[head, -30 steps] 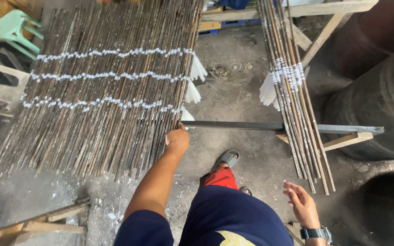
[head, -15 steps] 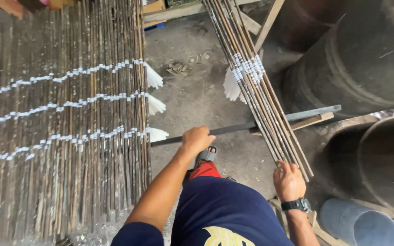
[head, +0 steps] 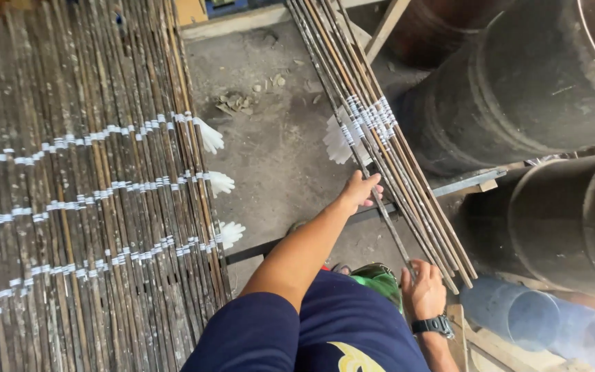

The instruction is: Tying white candle wicks onto a series of thin wooden sticks laid out horizontally on a metal frame.

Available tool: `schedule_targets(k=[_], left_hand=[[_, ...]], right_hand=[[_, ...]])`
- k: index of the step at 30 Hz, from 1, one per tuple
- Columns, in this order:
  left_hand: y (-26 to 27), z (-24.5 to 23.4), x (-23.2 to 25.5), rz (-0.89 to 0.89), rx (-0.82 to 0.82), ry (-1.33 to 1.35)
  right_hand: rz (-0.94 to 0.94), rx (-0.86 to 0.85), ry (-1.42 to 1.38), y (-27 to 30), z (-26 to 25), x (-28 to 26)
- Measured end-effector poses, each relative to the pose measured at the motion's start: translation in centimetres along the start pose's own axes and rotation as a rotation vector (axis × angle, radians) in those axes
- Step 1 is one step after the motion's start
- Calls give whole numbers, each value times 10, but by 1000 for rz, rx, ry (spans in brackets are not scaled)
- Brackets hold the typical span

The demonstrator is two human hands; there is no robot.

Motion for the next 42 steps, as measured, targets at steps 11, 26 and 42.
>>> schedule_targets(k=[11, 26, 42], left_hand=[[-8, -105, 38, 584, 592, -508], [-11, -80, 56, 954, 492, -758], [39, -51, 45, 529, -409, -231]], right_hand=[[234, -284, -300, 13, -24, -20], [195, -230, -494, 10, -29, -47], [221, -407, -976, 1, -10, -55]])
Point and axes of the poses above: each hand's wrist, its own y-axis away from the middle knuckle, its own z-axis out of the palm, x = y × z, the point moved 8 cm from there along -y, towards the middle knuckle, and after that the axes turned 6 degrees about z, right-handed, at the moved point
